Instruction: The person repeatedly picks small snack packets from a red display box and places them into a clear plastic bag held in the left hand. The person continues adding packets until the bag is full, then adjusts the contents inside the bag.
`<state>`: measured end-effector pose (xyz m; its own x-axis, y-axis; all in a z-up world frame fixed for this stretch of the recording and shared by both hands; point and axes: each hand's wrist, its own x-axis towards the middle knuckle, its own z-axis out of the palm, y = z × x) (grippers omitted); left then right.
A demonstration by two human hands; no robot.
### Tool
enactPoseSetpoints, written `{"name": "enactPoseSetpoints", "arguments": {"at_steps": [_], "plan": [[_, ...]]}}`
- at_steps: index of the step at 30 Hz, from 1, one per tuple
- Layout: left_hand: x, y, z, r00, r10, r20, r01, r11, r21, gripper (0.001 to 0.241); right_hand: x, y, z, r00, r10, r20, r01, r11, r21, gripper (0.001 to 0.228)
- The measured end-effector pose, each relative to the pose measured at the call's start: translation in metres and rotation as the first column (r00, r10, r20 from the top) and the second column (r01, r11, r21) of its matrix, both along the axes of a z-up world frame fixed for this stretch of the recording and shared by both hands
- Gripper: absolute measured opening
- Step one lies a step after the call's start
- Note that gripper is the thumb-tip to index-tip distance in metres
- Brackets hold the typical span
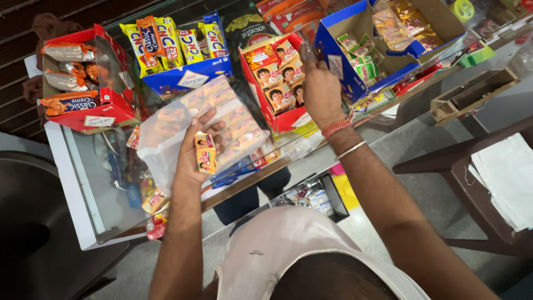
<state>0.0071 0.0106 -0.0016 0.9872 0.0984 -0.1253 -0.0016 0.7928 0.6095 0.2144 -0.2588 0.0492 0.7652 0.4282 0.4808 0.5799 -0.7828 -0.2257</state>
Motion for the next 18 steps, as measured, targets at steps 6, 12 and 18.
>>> {"name": "enactPoseSetpoints", "arguments": {"at_steps": [6,12,18], "plan": [[0.000,0.000,-0.002,1.000,-0.001,0.023,0.002,1.000,-0.004,0.057,0.006,-0.007,0.000,0.989,0.147,-0.031,-0.142,0.983,0.114,0.027],[0.000,0.000,-0.002,1.000,-0.001,0.019,0.001,1.000,-0.014,0.057,-0.004,-0.011,0.007,0.993,0.115,0.030,-0.119,0.950,0.289,0.018],[-0.001,0.001,-0.003,1.000,-0.007,0.006,0.007,0.999,-0.031,0.058,-0.026,-0.018,0.013,0.996,0.024,0.085,-0.050,0.947,0.316,0.013]]}}
